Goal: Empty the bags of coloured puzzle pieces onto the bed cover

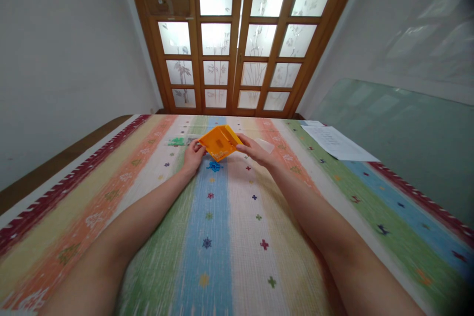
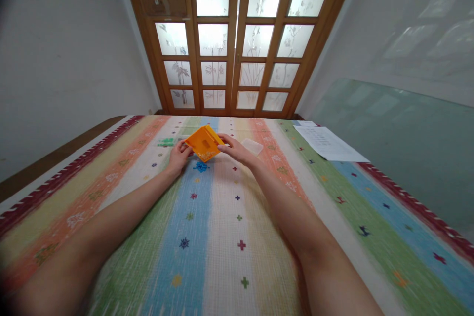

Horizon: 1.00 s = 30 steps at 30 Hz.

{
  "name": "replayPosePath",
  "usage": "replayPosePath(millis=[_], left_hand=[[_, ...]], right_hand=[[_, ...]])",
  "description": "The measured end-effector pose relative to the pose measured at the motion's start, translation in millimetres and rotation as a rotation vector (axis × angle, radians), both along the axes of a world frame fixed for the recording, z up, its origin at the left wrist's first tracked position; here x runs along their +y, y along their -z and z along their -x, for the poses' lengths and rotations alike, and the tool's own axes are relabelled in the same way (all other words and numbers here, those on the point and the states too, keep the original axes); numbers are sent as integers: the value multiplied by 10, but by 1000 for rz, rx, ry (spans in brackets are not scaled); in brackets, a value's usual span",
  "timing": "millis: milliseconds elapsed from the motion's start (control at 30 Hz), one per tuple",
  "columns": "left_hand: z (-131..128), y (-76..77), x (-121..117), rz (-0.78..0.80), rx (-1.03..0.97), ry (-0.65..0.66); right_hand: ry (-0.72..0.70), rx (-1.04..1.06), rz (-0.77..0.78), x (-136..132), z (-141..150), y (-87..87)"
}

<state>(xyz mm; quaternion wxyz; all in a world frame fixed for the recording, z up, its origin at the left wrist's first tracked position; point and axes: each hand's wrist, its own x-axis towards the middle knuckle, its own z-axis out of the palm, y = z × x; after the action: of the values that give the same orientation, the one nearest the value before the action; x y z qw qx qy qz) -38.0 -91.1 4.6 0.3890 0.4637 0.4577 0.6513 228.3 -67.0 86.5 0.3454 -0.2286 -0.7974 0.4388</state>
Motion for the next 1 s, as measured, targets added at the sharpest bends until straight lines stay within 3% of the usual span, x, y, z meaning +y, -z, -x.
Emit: replayPosePath(millis=[367,567,1000], left_hand=[[-3,-9,1,-38,-83,-6],[-17,-70,-17,-55,-126,-27],[-20,-108,-4,-132,-170,-1]], right_hand=[[-58,-113,-115,-156,-3,-118],[56,-96,-238,-208,30,-134],[114,-21,-230,-182,25,-135]])
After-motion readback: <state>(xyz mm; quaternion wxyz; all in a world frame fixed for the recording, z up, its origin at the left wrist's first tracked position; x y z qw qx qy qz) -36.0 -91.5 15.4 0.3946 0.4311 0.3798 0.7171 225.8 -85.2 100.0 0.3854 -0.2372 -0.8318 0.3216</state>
